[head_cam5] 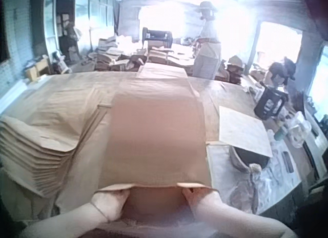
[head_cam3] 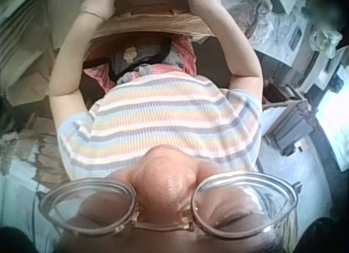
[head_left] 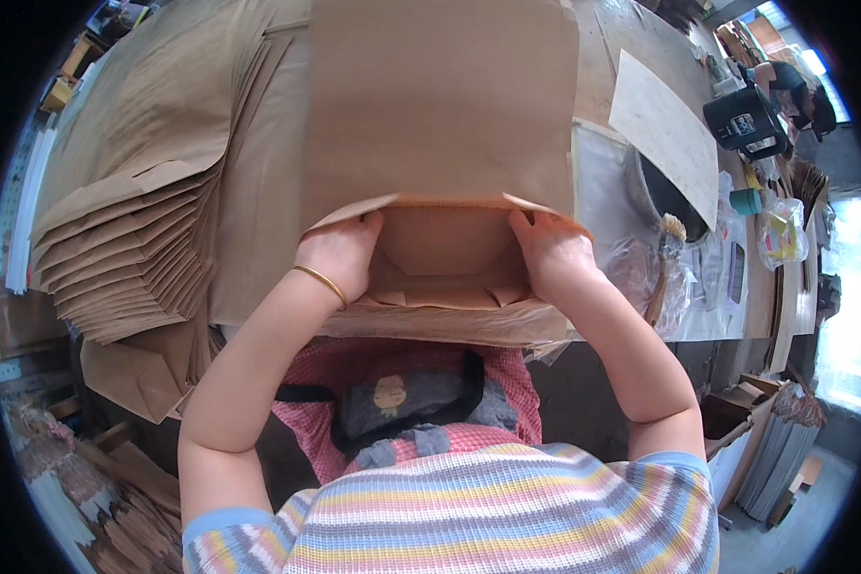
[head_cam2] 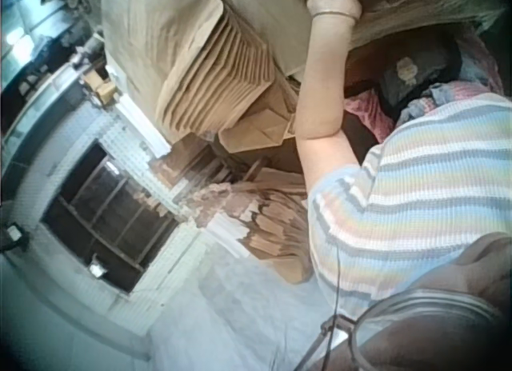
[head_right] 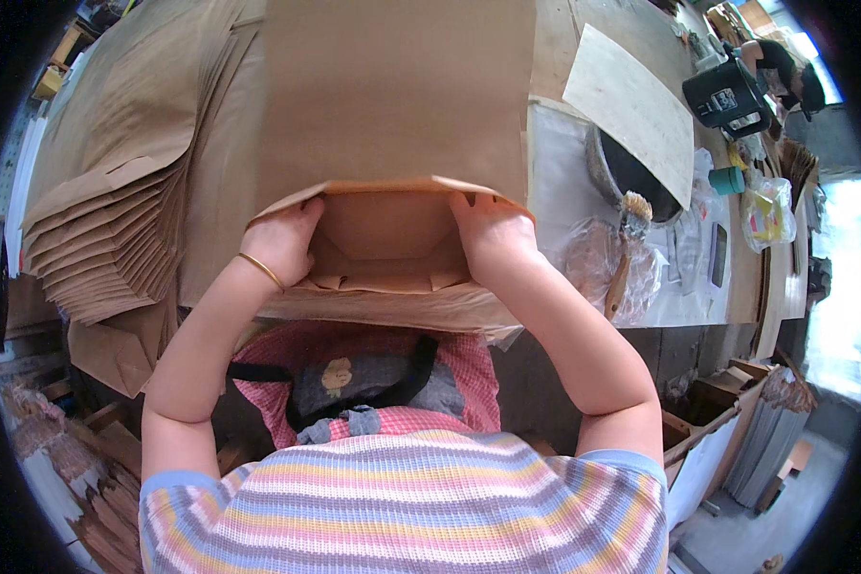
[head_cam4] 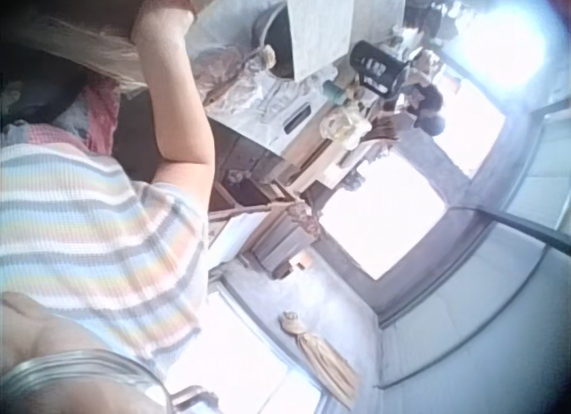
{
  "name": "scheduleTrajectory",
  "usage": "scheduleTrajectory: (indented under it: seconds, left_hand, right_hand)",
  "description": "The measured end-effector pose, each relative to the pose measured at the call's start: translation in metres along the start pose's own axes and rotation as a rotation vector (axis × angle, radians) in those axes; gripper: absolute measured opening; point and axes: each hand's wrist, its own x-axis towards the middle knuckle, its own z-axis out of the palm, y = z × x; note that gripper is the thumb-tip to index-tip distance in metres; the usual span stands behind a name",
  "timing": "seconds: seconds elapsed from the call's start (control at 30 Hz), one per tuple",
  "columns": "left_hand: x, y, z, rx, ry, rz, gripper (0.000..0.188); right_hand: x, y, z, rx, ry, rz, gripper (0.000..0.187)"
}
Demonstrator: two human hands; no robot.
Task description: The person repeatedly folds brown paper sheets into bags, applies glue with a brush to the flaps, and presses them to seal. They stack the finished bags on the table.
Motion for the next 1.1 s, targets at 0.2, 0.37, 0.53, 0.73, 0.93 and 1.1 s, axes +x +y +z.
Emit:
scheduleTrajectory:
  seconds: [0.2,0.37,0.53,0.73,0.93,1.1]
  left_hand:
    - [0.011,-0.019,0.005,-0.591,-0.061,0.156,0.046]
    - [0.009,-0.018,-0.011,-0.505,-0.190,0.253,0.051]
    - [0.021,-0.015,0.003,-0.499,-0.128,-0.008,0.026]
    - [0.029,-0.015,0.050,-0.354,0.193,0.003,0.017]
    - [0.043,-0.010,0.019,-0.279,0.026,-0.010,0.017]
    - [0.040,-0.001,-0.017,-0.355,-0.268,0.089,0.025]
  right_hand:
    - [-0.015,0.022,-0.010,0.322,-0.241,-0.445,0.033]
    - [-0.008,0.017,0.016,0.359,0.088,-0.423,0.015]
    - [0.026,0.004,0.017,0.359,-0.022,-0.155,0.011]
    - [-0.020,-0.015,0.015,-0.257,0.228,-0.105,0.015]
    - [-0.120,0.125,0.009,0.053,0.513,-0.033,0.038]
    - [-0.141,0.180,0.050,-0.020,0.561,-0.137,0.038]
